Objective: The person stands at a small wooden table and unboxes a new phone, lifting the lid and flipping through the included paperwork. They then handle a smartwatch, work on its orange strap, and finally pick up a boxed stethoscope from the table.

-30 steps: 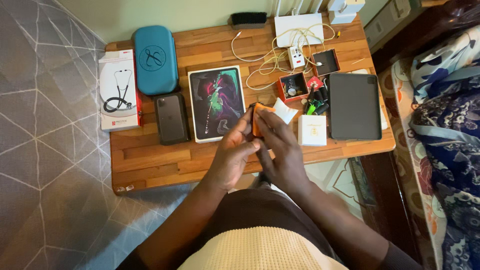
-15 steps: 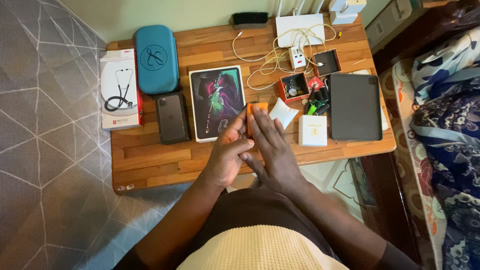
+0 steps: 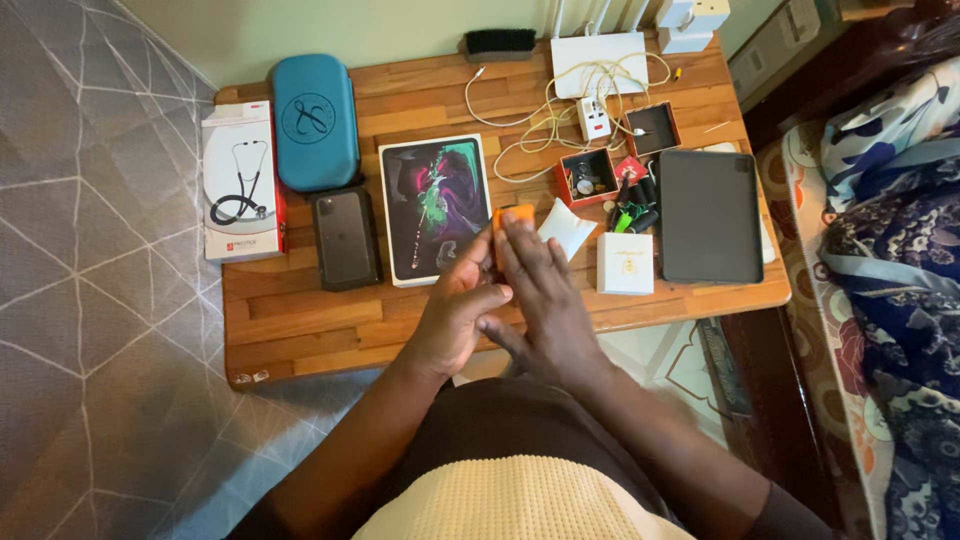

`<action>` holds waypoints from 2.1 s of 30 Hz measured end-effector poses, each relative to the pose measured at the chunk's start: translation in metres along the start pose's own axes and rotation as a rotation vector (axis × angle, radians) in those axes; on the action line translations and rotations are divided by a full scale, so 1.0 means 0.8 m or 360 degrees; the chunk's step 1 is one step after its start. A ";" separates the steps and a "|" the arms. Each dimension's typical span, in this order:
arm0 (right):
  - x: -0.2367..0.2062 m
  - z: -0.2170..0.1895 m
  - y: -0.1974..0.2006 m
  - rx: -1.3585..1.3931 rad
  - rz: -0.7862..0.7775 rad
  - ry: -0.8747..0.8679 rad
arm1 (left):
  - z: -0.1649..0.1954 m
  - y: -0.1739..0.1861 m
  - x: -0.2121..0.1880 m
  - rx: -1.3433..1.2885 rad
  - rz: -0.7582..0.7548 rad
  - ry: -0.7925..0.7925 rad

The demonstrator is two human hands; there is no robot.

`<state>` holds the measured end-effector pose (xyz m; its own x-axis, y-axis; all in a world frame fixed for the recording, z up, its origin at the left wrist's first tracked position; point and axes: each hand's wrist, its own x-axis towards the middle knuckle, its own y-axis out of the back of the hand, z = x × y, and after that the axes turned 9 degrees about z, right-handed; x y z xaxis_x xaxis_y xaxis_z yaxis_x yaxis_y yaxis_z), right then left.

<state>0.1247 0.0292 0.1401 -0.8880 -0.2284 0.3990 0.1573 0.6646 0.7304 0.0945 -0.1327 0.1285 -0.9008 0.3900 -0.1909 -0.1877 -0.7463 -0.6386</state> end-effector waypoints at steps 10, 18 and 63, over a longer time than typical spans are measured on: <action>-0.007 -0.002 0.002 0.0508 0.0246 -0.0237 | 0.003 -0.005 0.000 -0.0222 0.0031 -0.0036; -0.027 -0.007 -0.003 0.0035 0.0133 -0.0116 | 0.014 0.001 -0.001 -0.0235 0.0015 -0.0068; -0.022 0.044 0.020 0.1331 0.0947 -0.1095 | 0.032 0.001 0.001 -0.0260 -0.0184 -0.0073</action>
<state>0.1279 0.0688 0.1255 -0.8550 0.5185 -0.0116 0.5145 0.8452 -0.1447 0.0838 -0.1463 0.1469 -0.8946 0.4401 -0.0775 -0.2283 -0.5992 -0.7674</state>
